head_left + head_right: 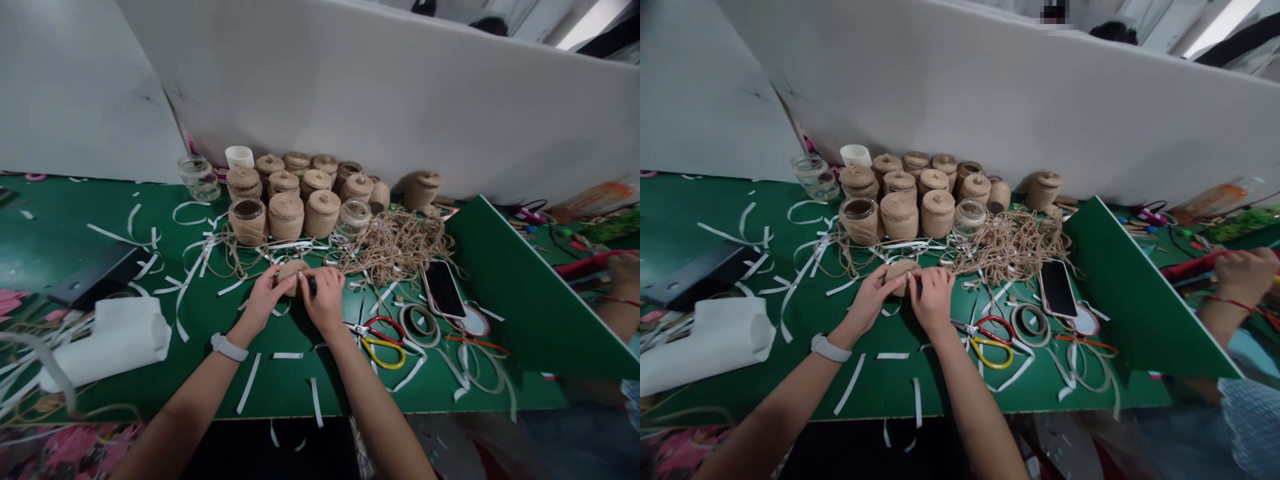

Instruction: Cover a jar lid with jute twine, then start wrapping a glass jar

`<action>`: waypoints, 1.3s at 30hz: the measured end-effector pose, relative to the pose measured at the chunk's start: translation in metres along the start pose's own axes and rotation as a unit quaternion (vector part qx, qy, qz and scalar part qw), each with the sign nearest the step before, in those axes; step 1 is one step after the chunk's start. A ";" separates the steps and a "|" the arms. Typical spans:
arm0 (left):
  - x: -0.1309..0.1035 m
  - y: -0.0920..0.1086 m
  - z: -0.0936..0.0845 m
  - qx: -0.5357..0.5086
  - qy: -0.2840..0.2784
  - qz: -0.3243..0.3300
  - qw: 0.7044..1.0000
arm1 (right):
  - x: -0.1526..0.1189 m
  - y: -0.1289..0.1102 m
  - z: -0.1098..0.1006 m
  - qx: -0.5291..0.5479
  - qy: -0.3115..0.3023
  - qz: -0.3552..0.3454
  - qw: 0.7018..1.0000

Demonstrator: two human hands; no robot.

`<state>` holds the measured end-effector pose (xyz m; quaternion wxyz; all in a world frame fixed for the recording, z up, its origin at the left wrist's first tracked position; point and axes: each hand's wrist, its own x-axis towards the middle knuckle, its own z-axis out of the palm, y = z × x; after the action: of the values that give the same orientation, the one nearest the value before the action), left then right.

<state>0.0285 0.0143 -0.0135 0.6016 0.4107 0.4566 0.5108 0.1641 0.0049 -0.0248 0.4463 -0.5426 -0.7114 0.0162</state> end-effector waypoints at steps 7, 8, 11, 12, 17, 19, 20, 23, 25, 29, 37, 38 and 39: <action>0.003 -0.001 -0.004 0.017 0.026 -0.019 0.999 | -0.001 0.000 -0.001 0.003 -0.017 -0.002 1.000; 0.003 -0.001 -0.004 0.013 0.029 -0.022 0.999 | -0.001 0.000 -0.001 0.004 -0.020 0.004 1.000; 0.002 -0.002 -0.004 0.000 0.024 -0.032 0.999 | 0.000 0.000 -0.003 0.005 -0.015 0.020 1.000; 0.002 -0.002 -0.004 0.001 0.019 -0.033 0.999 | 0.000 0.000 -0.003 0.004 -0.012 0.023 1.000; 0.001 -0.002 -0.003 0.007 0.014 -0.031 0.999 | 0.000 -0.001 -0.002 0.000 -0.011 0.019 1.000; 0.001 -0.001 -0.003 -0.002 0.018 -0.032 0.999 | 0.000 -0.001 -0.001 -0.001 -0.013 0.014 1.000; 0.000 0.000 -0.003 -0.007 0.018 -0.034 0.999 | 0.000 -0.002 -0.001 -0.002 -0.013 0.013 1.000; -0.001 0.002 -0.002 -0.027 0.019 -0.044 0.998 | -0.001 -0.002 -0.001 -0.003 -0.014 0.016 1.000; -0.001 0.003 -0.001 -0.040 0.015 -0.053 0.998 | -0.001 -0.002 -0.001 -0.002 -0.019 0.023 1.000; -0.002 0.005 -0.001 -0.057 -0.010 -0.057 0.997 | 0.000 0.000 -0.003 0.001 -0.019 0.028 0.999; 0.002 0.001 0.000 -0.023 0.019 -0.033 0.999 | 0.003 -0.001 -0.007 -0.017 -0.012 0.023 1.000; 0.002 0.001 0.000 -0.019 0.025 -0.034 0.999 | 0.006 0.005 -0.013 -0.029 0.010 0.035 0.999; 0.002 0.001 0.000 -0.013 0.032 -0.034 0.999 | 0.009 0.015 -0.023 -0.044 0.035 0.055 0.997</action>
<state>0.0286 0.0168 -0.0126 0.6094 0.3705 0.4823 0.5086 0.1898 0.0076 -0.0131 0.4450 -0.6000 -0.6647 -0.0098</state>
